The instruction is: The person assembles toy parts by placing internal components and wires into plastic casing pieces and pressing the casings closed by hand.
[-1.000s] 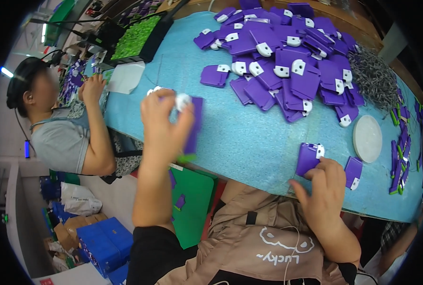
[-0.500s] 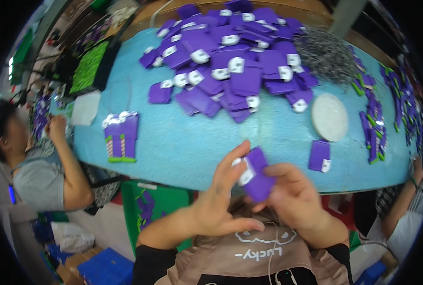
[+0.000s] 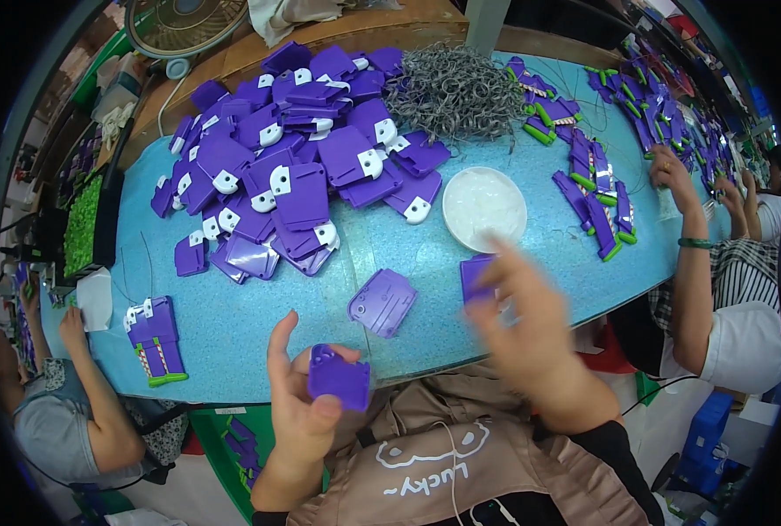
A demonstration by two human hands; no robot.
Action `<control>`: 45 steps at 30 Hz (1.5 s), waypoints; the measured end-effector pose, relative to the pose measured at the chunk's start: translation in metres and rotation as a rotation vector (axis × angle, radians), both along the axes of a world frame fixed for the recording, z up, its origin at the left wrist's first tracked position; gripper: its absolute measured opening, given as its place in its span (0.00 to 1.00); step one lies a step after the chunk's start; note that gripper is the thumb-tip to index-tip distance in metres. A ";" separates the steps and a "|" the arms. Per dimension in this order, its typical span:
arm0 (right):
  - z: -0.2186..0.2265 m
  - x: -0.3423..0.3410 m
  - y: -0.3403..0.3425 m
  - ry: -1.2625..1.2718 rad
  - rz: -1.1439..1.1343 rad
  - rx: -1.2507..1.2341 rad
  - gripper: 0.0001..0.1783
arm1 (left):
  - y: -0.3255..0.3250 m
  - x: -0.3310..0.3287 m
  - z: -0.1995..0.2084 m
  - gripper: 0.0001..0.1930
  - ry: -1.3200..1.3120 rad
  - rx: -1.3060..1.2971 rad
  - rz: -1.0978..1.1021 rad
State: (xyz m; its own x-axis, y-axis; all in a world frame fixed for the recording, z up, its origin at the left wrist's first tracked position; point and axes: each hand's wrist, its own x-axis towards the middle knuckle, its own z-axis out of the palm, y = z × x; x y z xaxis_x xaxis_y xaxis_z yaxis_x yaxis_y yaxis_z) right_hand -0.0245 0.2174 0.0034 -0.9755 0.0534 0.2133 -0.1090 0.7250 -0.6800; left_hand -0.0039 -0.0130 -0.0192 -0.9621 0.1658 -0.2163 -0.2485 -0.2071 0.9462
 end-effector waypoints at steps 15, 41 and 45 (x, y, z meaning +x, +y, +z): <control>-0.023 0.034 0.065 0.255 -0.107 -0.799 0.18 | 0.026 -0.005 0.007 0.18 -0.291 0.494 -0.413; -0.007 -0.003 -0.019 0.201 0.479 -0.832 0.13 | 0.022 0.002 0.026 0.09 0.060 -0.076 -0.497; -0.007 -0.001 -0.018 0.349 0.486 -0.430 0.17 | 0.023 -0.001 0.031 0.10 0.038 -0.128 -0.539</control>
